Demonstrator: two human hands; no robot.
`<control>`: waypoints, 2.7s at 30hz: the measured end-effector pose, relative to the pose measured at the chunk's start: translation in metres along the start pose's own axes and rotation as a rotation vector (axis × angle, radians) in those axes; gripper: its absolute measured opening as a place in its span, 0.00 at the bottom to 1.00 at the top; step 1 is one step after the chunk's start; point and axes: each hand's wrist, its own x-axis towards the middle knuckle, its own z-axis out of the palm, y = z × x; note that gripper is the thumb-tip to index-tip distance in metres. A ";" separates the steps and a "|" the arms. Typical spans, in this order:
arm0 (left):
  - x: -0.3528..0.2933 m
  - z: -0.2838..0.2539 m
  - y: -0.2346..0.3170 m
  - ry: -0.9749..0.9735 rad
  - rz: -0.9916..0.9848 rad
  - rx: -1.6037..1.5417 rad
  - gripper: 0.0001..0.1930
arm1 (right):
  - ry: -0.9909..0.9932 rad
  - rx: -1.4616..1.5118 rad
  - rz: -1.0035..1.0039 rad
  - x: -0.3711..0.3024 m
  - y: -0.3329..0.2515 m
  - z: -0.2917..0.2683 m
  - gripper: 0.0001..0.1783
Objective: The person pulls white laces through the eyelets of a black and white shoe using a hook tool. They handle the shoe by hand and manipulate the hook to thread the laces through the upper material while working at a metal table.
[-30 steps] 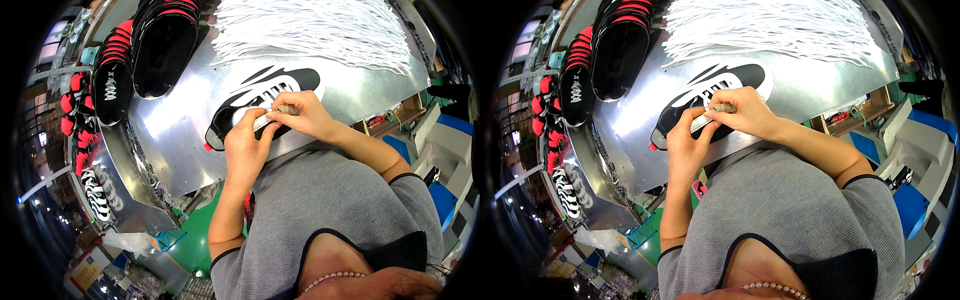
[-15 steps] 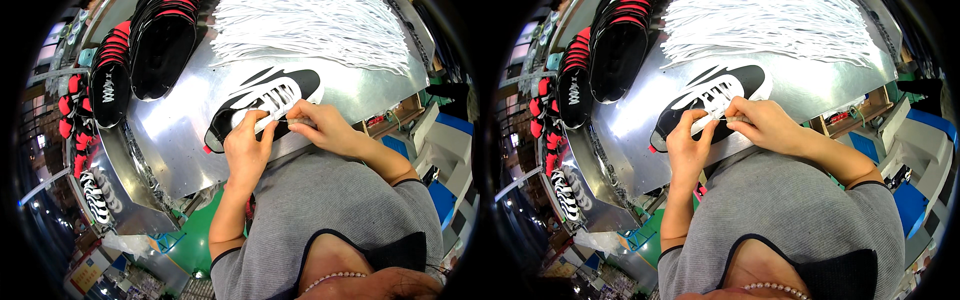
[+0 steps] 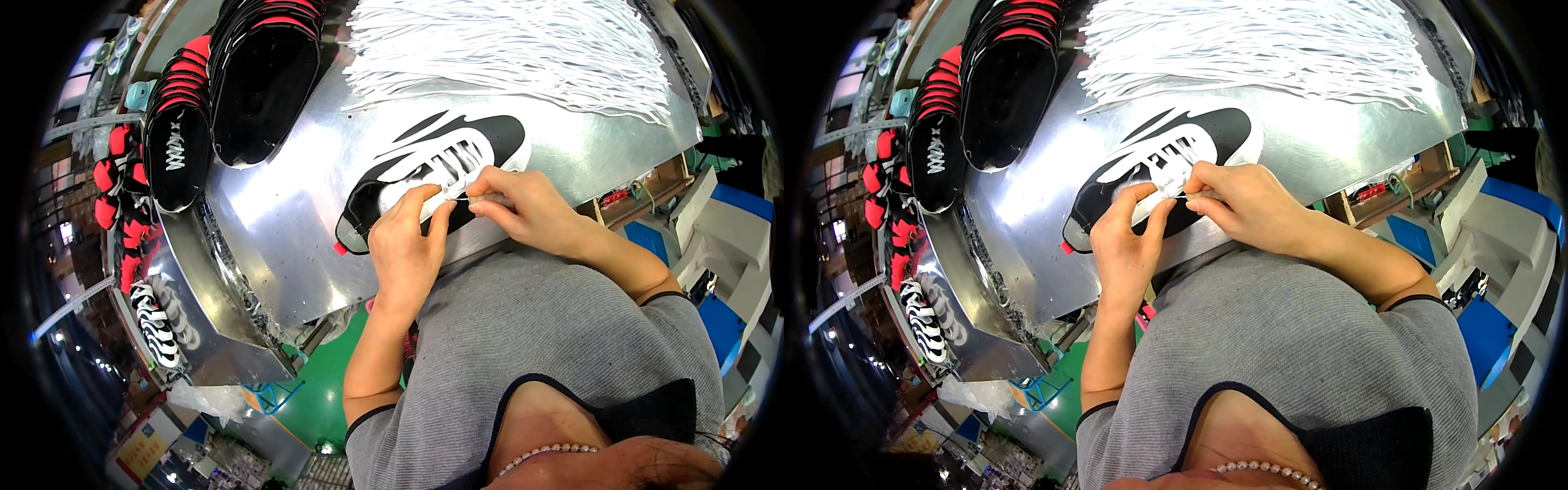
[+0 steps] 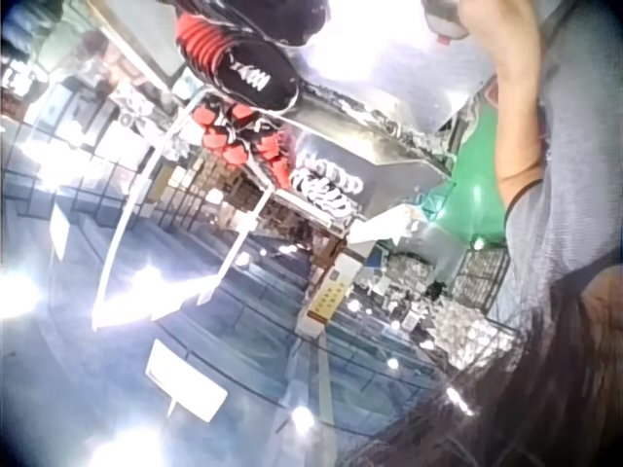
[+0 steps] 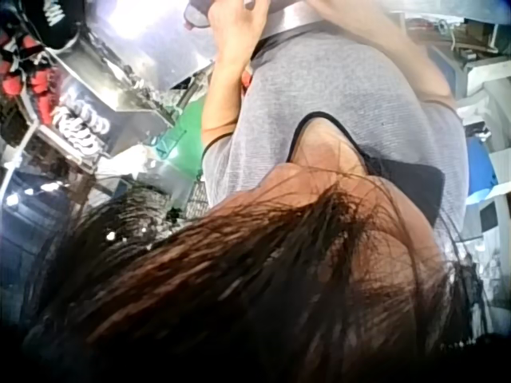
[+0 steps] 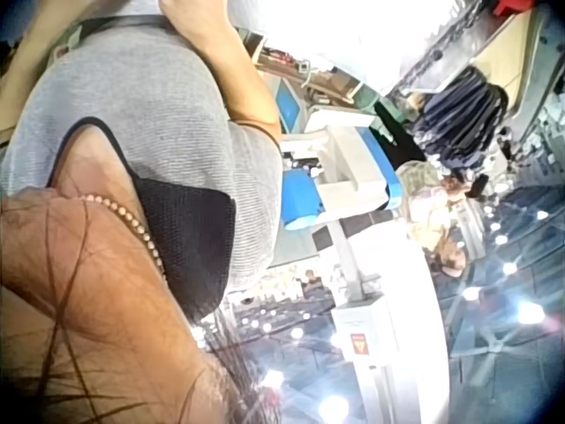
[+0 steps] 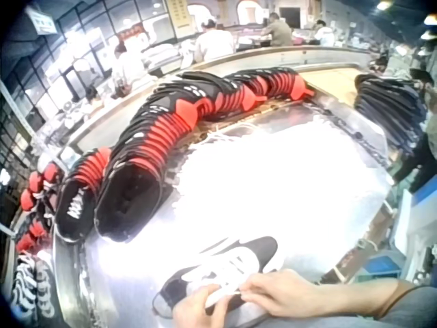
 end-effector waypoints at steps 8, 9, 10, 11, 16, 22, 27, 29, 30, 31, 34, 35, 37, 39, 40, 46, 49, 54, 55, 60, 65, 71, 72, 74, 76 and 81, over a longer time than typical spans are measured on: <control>-0.005 0.000 0.002 -0.013 0.038 0.097 0.10 | 0.047 -0.117 -0.030 0.008 -0.001 0.015 0.07; -0.006 -0.001 0.004 -0.027 0.024 0.118 0.10 | 0.027 -0.105 -0.020 0.009 0.000 0.014 0.07; -0.006 0.000 0.000 -0.015 0.045 0.113 0.11 | 0.007 -0.094 -0.009 0.009 0.001 0.012 0.08; -0.005 0.000 0.002 -0.023 -0.006 0.097 0.11 | -0.010 -0.085 0.006 0.010 0.002 0.010 0.08; 0.002 -0.001 0.005 -0.038 -0.114 0.022 0.10 | -0.008 -0.046 0.015 0.012 -0.004 0.000 0.08; 0.002 0.000 0.006 -0.047 -0.123 -0.013 0.10 | -0.041 -0.066 0.025 0.006 -0.005 -0.006 0.08; -0.001 0.000 0.006 -0.064 -0.048 0.030 0.10 | 0.026 -0.094 -0.025 0.008 0.001 0.007 0.08; -0.003 0.007 0.009 -0.077 0.079 0.039 0.11 | 0.047 -0.126 -0.056 0.010 -0.003 0.015 0.08; -0.003 0.008 0.007 -0.054 0.093 0.072 0.11 | 0.035 -0.102 -0.018 0.015 -0.006 0.018 0.08; -0.004 0.009 0.007 -0.031 0.108 0.105 0.11 | 0.006 -0.094 0.009 0.016 -0.005 0.018 0.08; -0.004 0.005 0.012 -0.078 0.026 0.130 0.11 | -0.068 -0.137 0.052 0.019 0.000 0.011 0.08; -0.006 0.003 0.011 -0.079 0.013 0.070 0.11 | -0.088 -0.112 0.062 0.015 -0.002 0.003 0.08; -0.006 0.000 0.006 -0.081 -0.001 -0.054 0.12 | -0.121 -0.066 0.079 0.007 -0.010 -0.021 0.07; -0.006 0.000 0.007 -0.130 -0.017 -0.118 0.12 | -0.083 0.020 0.151 0.004 -0.013 -0.028 0.08; -0.005 0.000 0.010 -0.188 -0.055 -0.150 0.13 | -0.021 0.044 0.113 0.008 -0.010 -0.027 0.09; 0.010 -0.026 0.006 -0.453 -0.222 -0.099 0.15 | 0.034 -0.021 -0.151 0.012 0.014 -0.015 0.10; -0.001 -0.024 -0.003 -0.368 -0.151 -0.139 0.15 | -0.351 0.033 0.126 0.002 -0.004 -0.042 0.10; 0.000 -0.018 0.004 -0.342 -0.057 0.036 0.16 | 0.092 0.314 0.069 0.014 0.007 -0.024 0.11; 0.001 -0.021 0.005 -0.346 -0.054 0.084 0.17 | 0.202 0.218 -0.012 0.022 0.023 -0.008 0.11; 0.009 -0.056 0.000 -0.539 0.061 0.469 0.23 | 0.322 0.085 -0.029 0.026 0.029 0.008 0.12; -0.013 -0.061 -0.017 -0.408 0.230 0.408 0.17 | 0.303 0.342 0.024 0.025 0.024 0.008 0.13; -0.098 -0.022 -0.035 0.462 0.070 0.196 0.31 | 0.308 0.571 0.110 0.031 0.020 0.002 0.14; -0.111 -0.006 -0.037 0.545 -0.139 -0.221 0.33 | 0.323 0.546 0.077 0.037 0.016 0.008 0.14; -0.115 0.000 -0.043 0.597 -0.447 -0.858 0.34 | 0.273 0.521 0.071 0.047 0.010 0.019 0.14; -0.111 -0.017 -0.041 0.566 -0.654 -1.265 0.33 | 0.133 0.447 0.079 0.062 0.002 0.034 0.11; -0.085 -0.082 -0.062 0.474 -0.592 -1.825 0.25 | -0.135 0.618 0.136 0.101 -0.026 0.068 0.13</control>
